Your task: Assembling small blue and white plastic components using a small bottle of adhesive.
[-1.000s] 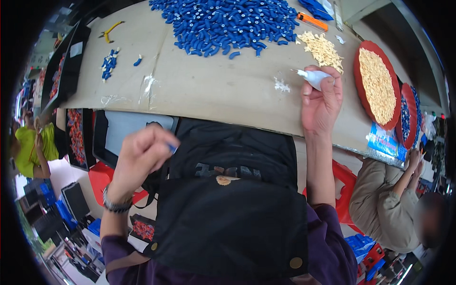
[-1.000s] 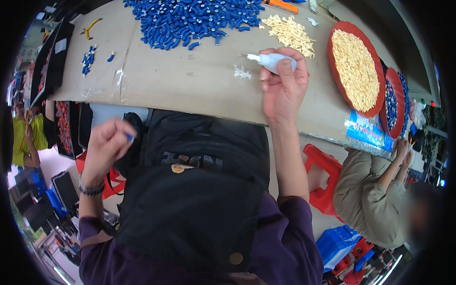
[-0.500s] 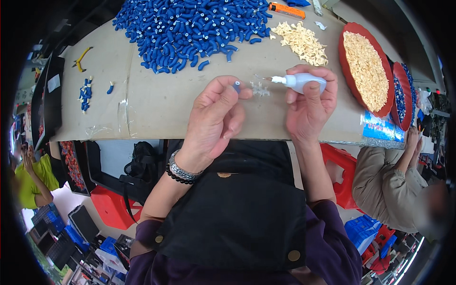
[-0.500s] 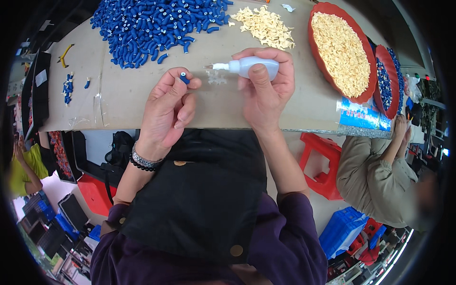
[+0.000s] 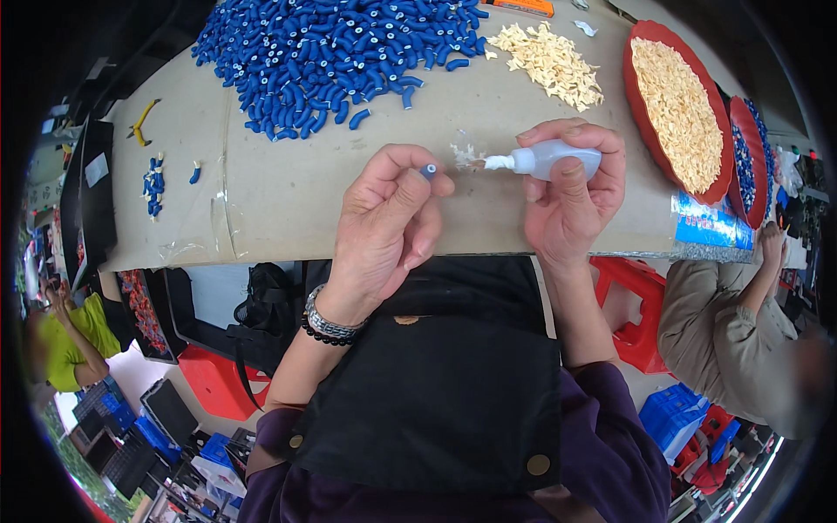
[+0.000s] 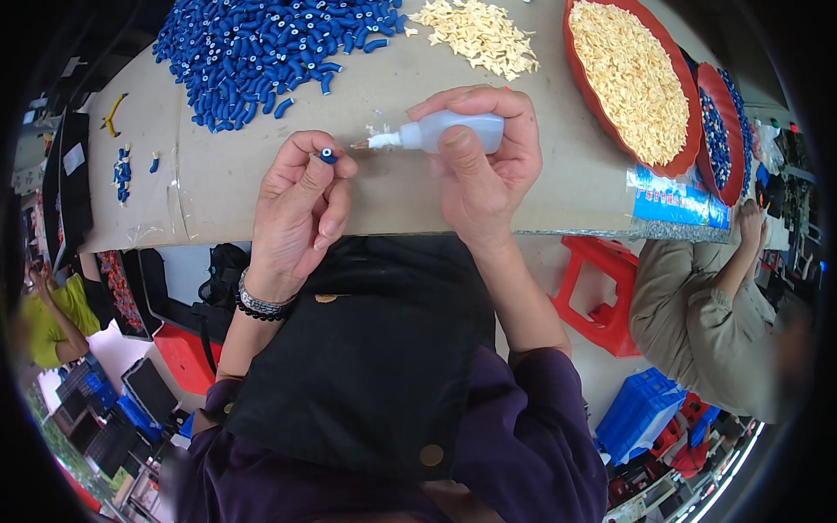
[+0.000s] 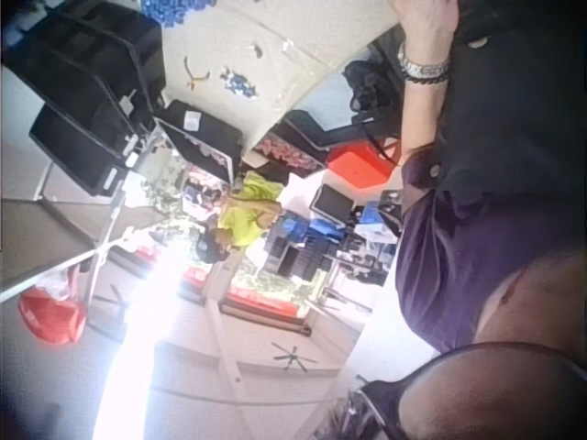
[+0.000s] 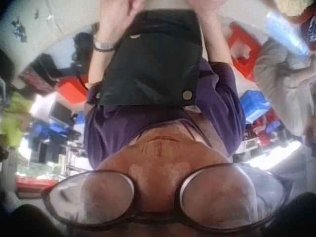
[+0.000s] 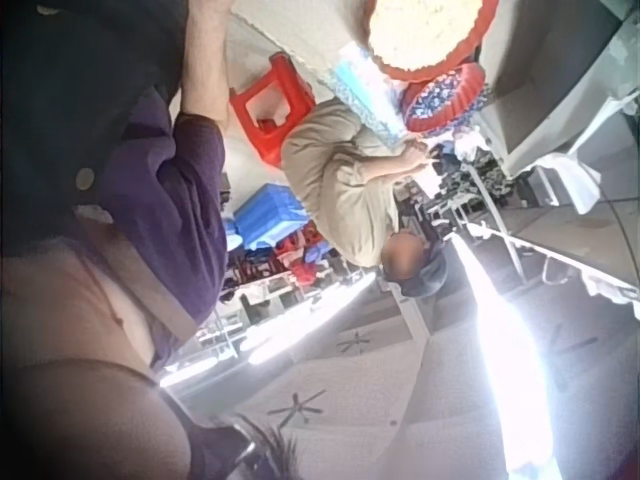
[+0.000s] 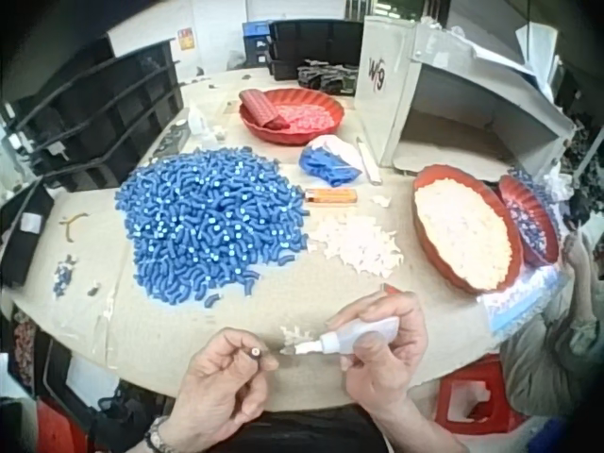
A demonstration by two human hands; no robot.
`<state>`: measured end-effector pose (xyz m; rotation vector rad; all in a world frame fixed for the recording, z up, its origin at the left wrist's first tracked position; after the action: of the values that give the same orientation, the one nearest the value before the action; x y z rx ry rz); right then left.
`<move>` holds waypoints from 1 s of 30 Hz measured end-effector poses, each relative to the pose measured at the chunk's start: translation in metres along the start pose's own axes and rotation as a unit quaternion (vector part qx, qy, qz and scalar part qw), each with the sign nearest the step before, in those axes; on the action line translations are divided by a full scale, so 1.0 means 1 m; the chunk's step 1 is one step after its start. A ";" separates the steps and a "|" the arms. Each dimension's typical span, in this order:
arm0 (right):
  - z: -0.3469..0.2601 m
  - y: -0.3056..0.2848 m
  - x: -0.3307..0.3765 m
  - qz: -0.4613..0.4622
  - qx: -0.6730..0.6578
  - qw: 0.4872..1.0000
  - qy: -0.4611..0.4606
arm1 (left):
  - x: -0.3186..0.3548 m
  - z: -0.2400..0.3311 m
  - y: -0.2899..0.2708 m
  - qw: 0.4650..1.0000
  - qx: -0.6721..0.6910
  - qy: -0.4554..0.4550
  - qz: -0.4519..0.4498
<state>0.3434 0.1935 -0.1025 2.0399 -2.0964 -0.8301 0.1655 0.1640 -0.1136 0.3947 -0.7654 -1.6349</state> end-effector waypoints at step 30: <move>-0.004 0.007 0.008 -0.055 0.097 0.993 -0.048 | 0.004 -0.003 0.005 0.999 -0.027 -0.013 0.011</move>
<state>0.3378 0.1844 -0.0988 2.2756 -2.2117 -0.7815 0.1701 0.1590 -0.1121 0.3256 -0.7415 -1.6404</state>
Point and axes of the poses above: each hand's wrist, its own x-axis away from the middle knuckle, its own y-axis out of the palm, z = x × y, the point moved 3 cm from there along -x, towards the middle knuckle, and after that the axes turned 6 degrees about y, right-handed, at the moved point
